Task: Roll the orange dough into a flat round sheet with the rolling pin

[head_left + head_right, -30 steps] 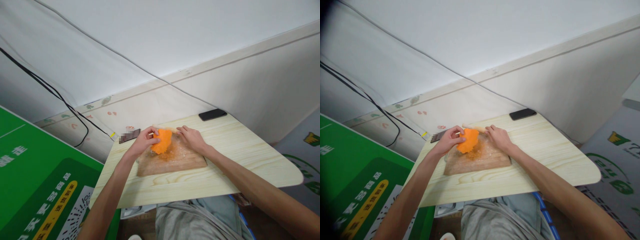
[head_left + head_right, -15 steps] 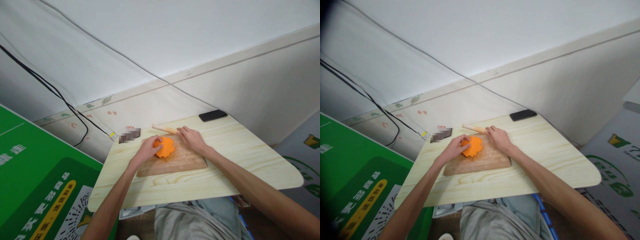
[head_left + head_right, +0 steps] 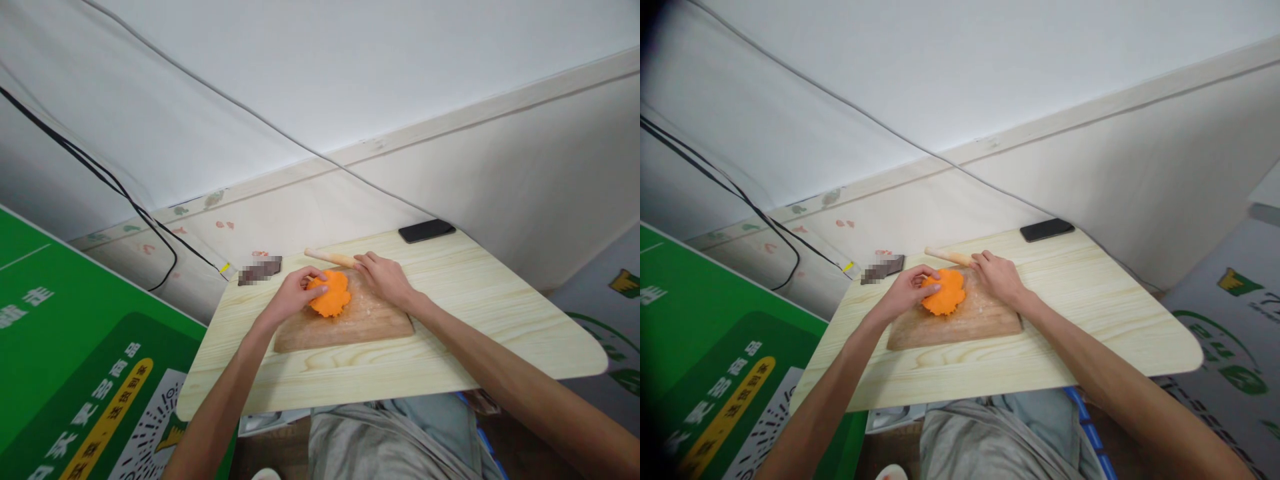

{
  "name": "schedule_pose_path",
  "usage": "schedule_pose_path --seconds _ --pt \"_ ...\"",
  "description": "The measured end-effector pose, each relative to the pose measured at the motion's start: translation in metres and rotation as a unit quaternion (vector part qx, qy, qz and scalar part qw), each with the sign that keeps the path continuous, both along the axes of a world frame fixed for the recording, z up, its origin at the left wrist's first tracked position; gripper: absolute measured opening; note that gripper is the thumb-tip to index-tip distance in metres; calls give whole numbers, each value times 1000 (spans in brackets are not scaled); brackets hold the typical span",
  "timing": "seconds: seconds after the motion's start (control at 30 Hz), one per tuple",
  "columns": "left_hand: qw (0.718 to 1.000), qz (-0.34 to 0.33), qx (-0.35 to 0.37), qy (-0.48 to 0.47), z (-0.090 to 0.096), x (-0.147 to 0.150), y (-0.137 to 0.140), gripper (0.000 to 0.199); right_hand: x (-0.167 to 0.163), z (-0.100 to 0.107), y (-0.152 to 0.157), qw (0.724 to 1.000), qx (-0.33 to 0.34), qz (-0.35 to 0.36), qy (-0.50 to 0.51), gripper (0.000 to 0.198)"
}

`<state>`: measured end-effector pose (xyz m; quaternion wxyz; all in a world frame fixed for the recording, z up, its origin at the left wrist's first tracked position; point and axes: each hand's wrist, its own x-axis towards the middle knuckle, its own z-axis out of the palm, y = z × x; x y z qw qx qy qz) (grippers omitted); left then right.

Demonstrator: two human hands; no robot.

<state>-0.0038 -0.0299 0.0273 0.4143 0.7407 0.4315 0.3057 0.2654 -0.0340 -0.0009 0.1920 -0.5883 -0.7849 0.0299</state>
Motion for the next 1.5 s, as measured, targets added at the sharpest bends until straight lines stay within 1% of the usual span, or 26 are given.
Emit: schedule_pose_path --seconds 0.07,0.1,0.17,0.23,0.3,0.4,0.43,0.5,0.57,0.63,0.7,0.73,0.8,0.83,0.87,0.9,0.97,1.03,1.1,1.17,1.27,1.33,1.4,1.5 --pt "996 2 -62 -61 -4 2 -1 38 0 0 0 1000 2 0 1 44" --pt "994 7 -77 -75 -6 2 -1 40 0 0 0 1000 2 0 2 44" --pt "995 18 -76 -67 -11 2 -1 42 0 1 -1 1000 1 1 2 44" --pt "999 19 -40 -23 -15 0 -1 38 0 1 -1 1000 -1 2 2 43" --pt "999 3 14 35 -17 -2 -1 36 0 2 -1 1000 -1 0 1 43" --pt "990 -6 88 106 -18 -5 -4 50 0 1 -1 1000 0 -1 0 43" --pt "986 -3 110 124 -19 -4 -5 49 0 1 -1 1000 -1 -1 1 43" --pt "978 4 148 147 -20 -3 -8 38 1 0 -1 1000 0 2 5 42" --pt "973 12 174 148 -22 -2 -10 27 2 -2 0 1000 4 7 18 43" --pt "972 45 195 120 -21 -3 -11 24 5 -3 0 999 11 21 38 44" --pt "962 116 232 88 -18 -6 -11 24 7 -3 0 997 20 53 57 44" --pt "949 160 259 82 -16 -8 -10 23 8 -3 0 995 24 76 62 44" --pt "914 236 315 97 -10 -13 -8 22 9 -3 0 989 30 133 61 45" --pt "900 256 335 115 -7 -14 -6 22 9 -2 -1 985 34 160 58 45" --pt "891 261 345 135 -6 -15 -4 22 8 -2 -1 981 37 183 55 45" --pt "890 254 346 156 -5 -15 -2 24 7 -2 -1 977 40 202 53 45" --pt "898 215 330 195 -8 -11 3 26 6 -3 -2 973 46 223 49 44" --pt "907 175 309 227 -16 -6 8 28 4 -4 -1 972 52 224 40 44" --pt "910 152 293 252 -23 -3 13 29 3 -4 1 973 60 220 19 43" --pt "909 145 280 271 -27 -1 18 32 2 -2 3 975 66 214 -6 44" --pt "904 146 268 299 -25 -4 25 41 -1 3 6 979 53 194 -36 42" --pt "900 136 265 318 -22 -6 30 47 -4 7 8 982 31 184 -41 39" --pt "898 115 262 334 -21 -7 34 51 -8 10 12 983 12 179 -39 39" --pt "894 96 258 354 -24 -5 38 53 -14 14 19 987 12 153 -40 44"
